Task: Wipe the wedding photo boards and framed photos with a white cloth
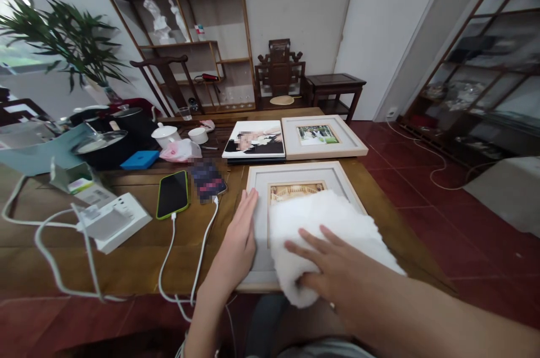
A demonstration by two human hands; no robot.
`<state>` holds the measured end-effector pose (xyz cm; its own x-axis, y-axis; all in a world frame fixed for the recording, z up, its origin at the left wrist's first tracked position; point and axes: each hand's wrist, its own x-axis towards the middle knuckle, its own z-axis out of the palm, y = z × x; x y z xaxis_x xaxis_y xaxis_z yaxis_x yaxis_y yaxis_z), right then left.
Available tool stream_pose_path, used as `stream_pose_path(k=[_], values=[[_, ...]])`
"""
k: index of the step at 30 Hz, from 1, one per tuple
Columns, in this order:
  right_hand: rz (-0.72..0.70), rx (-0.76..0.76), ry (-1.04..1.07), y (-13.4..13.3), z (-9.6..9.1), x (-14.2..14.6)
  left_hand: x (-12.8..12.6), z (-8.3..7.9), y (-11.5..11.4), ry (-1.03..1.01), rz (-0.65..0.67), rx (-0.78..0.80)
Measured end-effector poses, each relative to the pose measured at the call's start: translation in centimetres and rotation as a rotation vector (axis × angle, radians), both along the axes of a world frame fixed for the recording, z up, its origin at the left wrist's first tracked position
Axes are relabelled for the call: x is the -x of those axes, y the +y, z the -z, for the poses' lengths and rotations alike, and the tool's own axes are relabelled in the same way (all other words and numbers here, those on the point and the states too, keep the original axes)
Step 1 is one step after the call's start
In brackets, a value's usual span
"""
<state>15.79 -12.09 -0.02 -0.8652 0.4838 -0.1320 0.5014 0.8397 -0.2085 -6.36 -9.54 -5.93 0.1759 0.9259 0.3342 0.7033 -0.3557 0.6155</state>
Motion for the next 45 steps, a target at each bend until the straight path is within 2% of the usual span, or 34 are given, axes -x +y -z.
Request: stream_pose_path(k=[3, 7, 12, 15, 19, 22, 25, 27, 30, 35, 38, 41, 45], values=[[0.062, 0.016, -0.014, 0.5, -0.9, -2.6, 0.0, 0.0, -0.1, 0.042, 0.045, 0.016], [0.279, -0.060, 0.038, 3.3, -2.8, -6.5, -0.1, -0.3, -0.2, 0.098, 0.087, 0.067], [0.397, -0.328, 0.223, 8.8, -3.7, -9.7, -0.3, -0.6, -0.2, 0.141, 0.090, 0.081], [0.441, -0.476, 0.230, 11.0, -2.7, -9.6, -0.3, -0.8, -0.2, 0.164, 0.084, 0.108], [0.350, -0.438, 0.090, 12.5, -0.1, -7.5, -0.2, -0.8, -0.2, 0.160, 0.091, 0.101], [0.293, -0.448, 0.063, 13.0, 1.5, -6.2, -0.2, -0.7, -0.2, 0.143, 0.092, 0.084], [0.314, -0.455, 0.053, 12.5, 1.6, -5.8, -0.2, -0.5, -0.1, 0.126, 0.086, 0.062], [0.304, -0.428, 0.019, 11.1, 1.1, -5.8, -0.2, -0.5, 0.0, 0.121, 0.083, 0.055], [0.257, -0.366, -0.010, 7.7, 0.4, -5.9, -0.1, -0.5, 0.1, 0.122, 0.078, 0.074], [0.213, -0.187, 0.001, 0.7, 0.2, -6.2, -0.2, -0.5, 0.1, 0.125, 0.065, 0.086], [0.128, -0.092, -0.004, -2.1, -0.5, -6.3, -0.2, -0.5, 0.0, 0.132, 0.057, 0.082], [0.152, -0.077, 0.026, -2.7, -1.6, -6.0, -0.2, -0.6, 0.0, 0.158, 0.076, 0.082], [0.306, -0.144, 0.050, -0.1, -1.1, -5.3, 0.0, -0.7, 0.0, 0.199, 0.113, 0.083]])
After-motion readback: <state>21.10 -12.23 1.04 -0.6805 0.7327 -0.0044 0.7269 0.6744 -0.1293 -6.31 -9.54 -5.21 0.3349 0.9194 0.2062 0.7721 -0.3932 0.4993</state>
